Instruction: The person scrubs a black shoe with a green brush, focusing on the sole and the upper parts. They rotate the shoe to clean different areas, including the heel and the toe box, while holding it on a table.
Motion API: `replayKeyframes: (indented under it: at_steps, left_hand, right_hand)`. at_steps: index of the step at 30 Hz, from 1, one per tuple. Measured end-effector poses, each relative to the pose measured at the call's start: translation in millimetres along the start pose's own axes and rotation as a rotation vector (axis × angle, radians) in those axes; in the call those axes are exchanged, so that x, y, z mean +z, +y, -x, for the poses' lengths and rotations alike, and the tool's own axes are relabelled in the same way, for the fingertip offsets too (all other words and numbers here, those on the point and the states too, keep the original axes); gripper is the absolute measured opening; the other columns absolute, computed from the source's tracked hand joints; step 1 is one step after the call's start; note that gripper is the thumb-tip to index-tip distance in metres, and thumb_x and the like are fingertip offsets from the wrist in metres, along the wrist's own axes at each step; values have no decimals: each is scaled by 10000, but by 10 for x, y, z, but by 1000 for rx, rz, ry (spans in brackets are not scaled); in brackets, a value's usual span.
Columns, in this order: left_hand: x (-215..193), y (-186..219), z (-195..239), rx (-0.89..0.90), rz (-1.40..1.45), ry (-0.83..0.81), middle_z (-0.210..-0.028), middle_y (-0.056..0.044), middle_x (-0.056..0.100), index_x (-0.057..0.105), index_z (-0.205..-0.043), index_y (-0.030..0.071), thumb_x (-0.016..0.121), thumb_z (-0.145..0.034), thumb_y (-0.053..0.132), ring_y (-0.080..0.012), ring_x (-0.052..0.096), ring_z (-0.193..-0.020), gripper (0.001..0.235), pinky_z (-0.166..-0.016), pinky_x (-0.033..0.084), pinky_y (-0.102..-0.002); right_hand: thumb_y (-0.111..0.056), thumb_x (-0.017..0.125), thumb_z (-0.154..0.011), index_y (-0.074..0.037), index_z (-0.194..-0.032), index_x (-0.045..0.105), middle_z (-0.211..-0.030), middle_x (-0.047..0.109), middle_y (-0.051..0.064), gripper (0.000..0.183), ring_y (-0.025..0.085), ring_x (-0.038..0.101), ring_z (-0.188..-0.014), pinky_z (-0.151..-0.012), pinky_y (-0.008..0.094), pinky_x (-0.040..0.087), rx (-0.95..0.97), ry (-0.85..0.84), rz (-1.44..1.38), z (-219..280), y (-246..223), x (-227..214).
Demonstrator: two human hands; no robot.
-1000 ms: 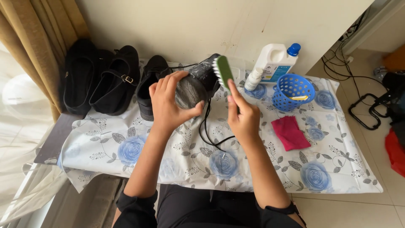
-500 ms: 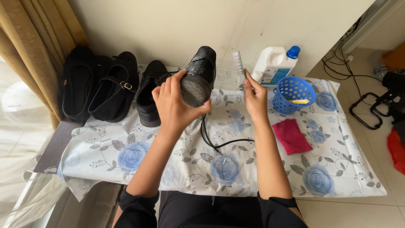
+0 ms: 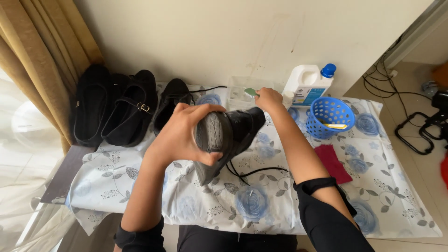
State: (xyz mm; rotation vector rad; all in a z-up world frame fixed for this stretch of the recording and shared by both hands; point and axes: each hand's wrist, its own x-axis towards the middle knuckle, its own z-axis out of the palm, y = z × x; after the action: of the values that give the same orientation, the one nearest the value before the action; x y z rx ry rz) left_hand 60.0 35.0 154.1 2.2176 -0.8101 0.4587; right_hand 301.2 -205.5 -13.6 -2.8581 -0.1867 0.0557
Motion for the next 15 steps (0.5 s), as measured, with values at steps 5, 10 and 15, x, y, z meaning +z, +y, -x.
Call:
replayKeyframes:
  at_steps: [5, 10, 15]
  left_hand:
    - [-52, 83, 95, -32, 33, -43, -1058, -63, 613, 514, -1184, 164, 661, -453, 425, -291, 605, -910, 790, -843, 339, -407]
    - [44, 58, 164, -75, -105, 79, -1125, -2, 547, 518, -1169, 230, 623, -517, 548, -220, 553, -1005, 733, -870, 309, -381]
    - [140, 169, 167, -128, -149, 202, -1017, -38, 549, 557, -1151, 178, 691, -586, 495, -234, 534, -917, 662, -841, 300, -433]
  right_hand:
    - [-225, 470, -838, -42, -1126, 614, -1041, 627, 204, 370, 373, 592, -972, -810, 528, 448, 14, -35, 29, 4, -33, -22]
    - [-222, 417, -889, -60, -1229, 537, -1076, 607, 207, 396, 381, 569, -998, -828, 525, 442, 44, 23, -71, 634, -219, -441]
    - [-226, 444, -895, -85, -1226, 547, -1030, 625, 201, 375, 365, 591, -964, -815, 501, 465, 28, 77, -107, 873, -172, -353]
